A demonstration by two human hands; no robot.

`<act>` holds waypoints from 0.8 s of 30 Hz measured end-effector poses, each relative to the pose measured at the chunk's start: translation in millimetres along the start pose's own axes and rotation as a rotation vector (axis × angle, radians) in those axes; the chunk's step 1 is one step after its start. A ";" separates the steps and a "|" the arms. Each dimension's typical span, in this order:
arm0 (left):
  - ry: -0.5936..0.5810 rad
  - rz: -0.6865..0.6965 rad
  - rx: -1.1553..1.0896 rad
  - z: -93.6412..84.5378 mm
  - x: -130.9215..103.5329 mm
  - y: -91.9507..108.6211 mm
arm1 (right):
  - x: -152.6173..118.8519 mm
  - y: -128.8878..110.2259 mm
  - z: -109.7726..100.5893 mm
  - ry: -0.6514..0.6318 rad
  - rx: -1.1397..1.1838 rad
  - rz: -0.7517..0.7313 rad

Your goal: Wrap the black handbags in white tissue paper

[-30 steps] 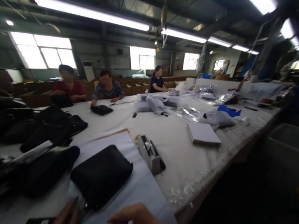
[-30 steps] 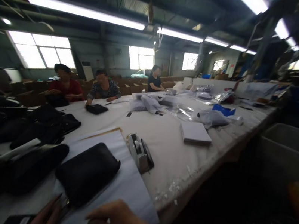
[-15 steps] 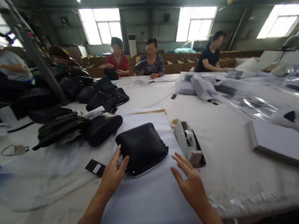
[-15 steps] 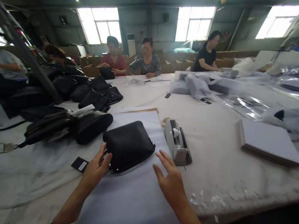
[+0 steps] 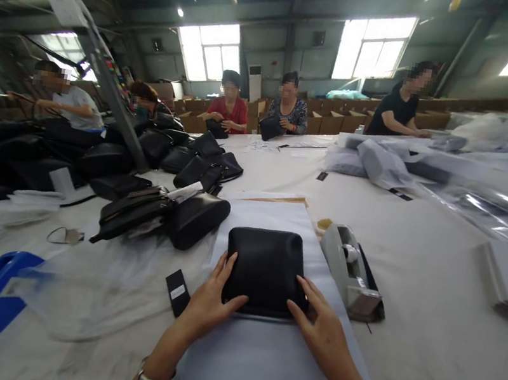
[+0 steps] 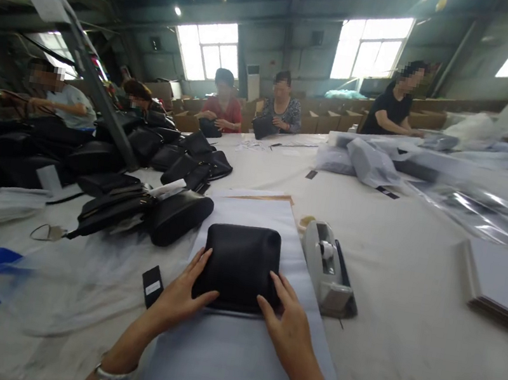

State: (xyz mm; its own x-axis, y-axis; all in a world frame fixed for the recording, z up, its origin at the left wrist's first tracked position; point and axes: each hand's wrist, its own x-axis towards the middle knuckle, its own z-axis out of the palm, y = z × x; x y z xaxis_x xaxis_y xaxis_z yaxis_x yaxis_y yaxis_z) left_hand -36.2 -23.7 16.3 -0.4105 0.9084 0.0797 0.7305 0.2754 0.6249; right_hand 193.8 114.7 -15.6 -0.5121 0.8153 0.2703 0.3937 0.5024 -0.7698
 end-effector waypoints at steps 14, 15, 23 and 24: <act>0.160 0.117 0.115 0.7 -0.1 -1.3 | -39.8 -16.0 -67.2 0.178 -0.259 -0.216; 0.195 0.177 0.120 0.5 4.3 5.9 | -40.9 -15.2 -70.1 0.209 -0.277 -0.230; 0.229 0.399 0.317 28.4 44.0 45.5 | 2.0 -53.7 -77.4 -0.036 -0.268 -0.593; 0.229 0.397 0.339 32.4 45.3 44.6 | 8.1 -63.4 -81.8 -0.045 -0.252 -0.609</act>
State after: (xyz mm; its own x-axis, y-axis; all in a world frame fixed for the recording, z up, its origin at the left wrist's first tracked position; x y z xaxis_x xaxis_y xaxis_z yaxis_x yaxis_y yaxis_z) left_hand -4.5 39.9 22.6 -0.1487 0.8819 0.4474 0.9717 0.0464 0.2314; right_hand 227.1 113.0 82.7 -0.7291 0.3540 0.5857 0.1877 0.9264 -0.3263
